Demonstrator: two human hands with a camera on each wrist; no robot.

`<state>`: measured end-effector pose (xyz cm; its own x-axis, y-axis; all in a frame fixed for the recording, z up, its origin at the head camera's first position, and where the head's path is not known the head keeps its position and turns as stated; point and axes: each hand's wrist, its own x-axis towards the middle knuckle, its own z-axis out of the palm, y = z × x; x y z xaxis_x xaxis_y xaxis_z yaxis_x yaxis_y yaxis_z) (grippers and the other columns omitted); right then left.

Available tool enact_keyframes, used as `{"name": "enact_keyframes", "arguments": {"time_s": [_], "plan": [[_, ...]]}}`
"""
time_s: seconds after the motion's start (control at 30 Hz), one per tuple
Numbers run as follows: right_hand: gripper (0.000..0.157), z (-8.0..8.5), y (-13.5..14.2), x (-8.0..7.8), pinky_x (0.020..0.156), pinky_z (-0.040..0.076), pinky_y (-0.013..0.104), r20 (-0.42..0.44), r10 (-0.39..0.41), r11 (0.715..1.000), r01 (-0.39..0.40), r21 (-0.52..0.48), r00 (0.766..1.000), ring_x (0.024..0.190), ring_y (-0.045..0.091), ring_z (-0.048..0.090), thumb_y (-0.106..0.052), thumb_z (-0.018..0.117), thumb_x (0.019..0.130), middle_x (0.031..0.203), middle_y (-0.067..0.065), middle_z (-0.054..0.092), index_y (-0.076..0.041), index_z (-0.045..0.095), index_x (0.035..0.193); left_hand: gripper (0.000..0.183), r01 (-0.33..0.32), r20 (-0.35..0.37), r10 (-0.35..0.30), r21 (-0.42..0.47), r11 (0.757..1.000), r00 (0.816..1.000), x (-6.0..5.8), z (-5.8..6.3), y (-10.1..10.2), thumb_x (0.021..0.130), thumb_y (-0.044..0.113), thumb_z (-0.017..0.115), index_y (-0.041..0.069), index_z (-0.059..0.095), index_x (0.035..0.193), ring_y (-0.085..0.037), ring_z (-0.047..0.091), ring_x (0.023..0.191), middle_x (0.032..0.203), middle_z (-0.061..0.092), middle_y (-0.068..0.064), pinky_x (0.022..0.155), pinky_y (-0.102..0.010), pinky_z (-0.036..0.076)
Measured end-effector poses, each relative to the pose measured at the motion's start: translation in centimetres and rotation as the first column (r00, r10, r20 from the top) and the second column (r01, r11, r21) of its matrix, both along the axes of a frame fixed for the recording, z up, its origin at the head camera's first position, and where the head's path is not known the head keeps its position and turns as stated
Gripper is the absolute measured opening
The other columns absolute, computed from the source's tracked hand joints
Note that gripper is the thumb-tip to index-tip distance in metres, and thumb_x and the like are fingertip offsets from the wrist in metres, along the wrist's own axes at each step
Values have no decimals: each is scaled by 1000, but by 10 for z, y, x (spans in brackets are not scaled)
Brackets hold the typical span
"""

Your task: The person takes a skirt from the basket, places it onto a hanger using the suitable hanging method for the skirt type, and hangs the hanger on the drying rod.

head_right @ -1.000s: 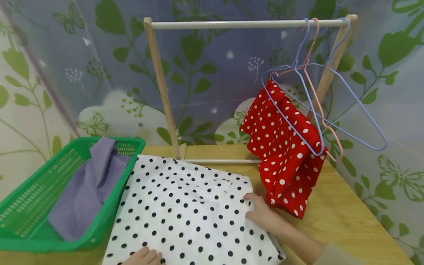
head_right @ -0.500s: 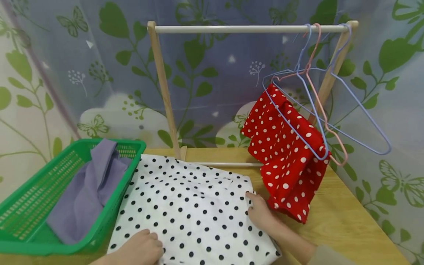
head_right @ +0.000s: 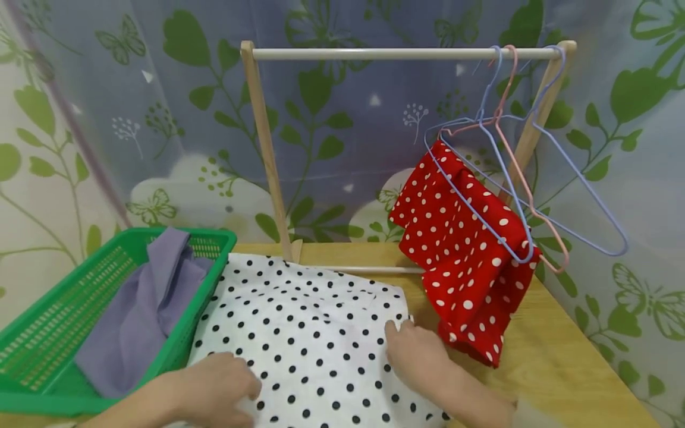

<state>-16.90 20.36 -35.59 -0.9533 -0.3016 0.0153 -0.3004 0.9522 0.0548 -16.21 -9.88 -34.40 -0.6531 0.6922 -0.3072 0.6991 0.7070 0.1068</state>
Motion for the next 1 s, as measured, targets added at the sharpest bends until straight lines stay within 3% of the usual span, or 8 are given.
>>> {"name": "enact_keyframes", "arguments": {"time_s": [0.07,0.17,0.3,0.4,0.57,0.7,0.83,1.0], "plan": [[35,19,-10,5,48,50,28,-100,68,997,-65,28,993,55,17,52,-23,77,74,73,10,57,-2,61,98,22,-26,-19,27,47,999,999,-7,24,4,83,37,65,15,66,82,-7,50,60,67,58,9,65,-29,43],[24,48,-22,-4,43,43,24,-183,91,996,-89,19,979,50,14,46,-19,74,78,62,3,51,-3,61,90,25,-73,-140,82,69,995,987,-26,55,14,86,38,63,14,67,92,-11,58,72,75,63,6,79,-36,44],[13,73,-26,-47,43,39,24,-143,15,996,-27,-80,990,50,16,46,-13,64,84,59,2,48,-2,61,90,18,-102,-382,118,62,993,916,-66,67,24,88,29,62,11,65,88,-17,58,72,71,60,3,75,-36,44],[15,71,-23,-88,49,43,28,-44,-60,984,52,-170,997,59,20,51,-10,57,87,67,6,54,0,60,99,17,-154,-490,152,37,987,858,-99,59,27,88,24,61,9,65,94,-22,59,81,80,63,-1,79,-39,45],[29,32,-16,-134,76,47,44,137,-103,970,130,-204,985,85,26,56,-10,56,88,99,13,63,0,58,115,28,-300,-520,242,-30,953,819,-144,28,26,88,17,59,4,61,112,-28,55,104,104,64,-10,94,-42,38],[30,-4,-8,-147,76,42,44,299,-134,960,199,-196,945,82,26,52,-11,56,87,97,11,58,-2,58,116,33,-374,-504,283,-87,923,816,-162,4,19,88,17,60,5,57,118,-29,51,111,114,60,-10,98,-43,34],[30,-20,2,-149,70,42,38,401,-143,938,253,-237,905,78,24,50,-11,55,86,94,10,56,-3,59,115,39,-406,-471,333,-61,912,817,-171,-15,13,90,15,57,6,51,128,-32,42,121,127,54,-11,104,-48,24],[19,-17,4,-151,66,42,32,392,-44,963,143,-228,919,74,21,50,-5,59,80,85,6,57,-4,64,98,49,-409,-450,352,-34,912,821,-180,-25,5,87,17,60,6,47,133,-33,39,125,133,50,-12,107,-51,17]]}}
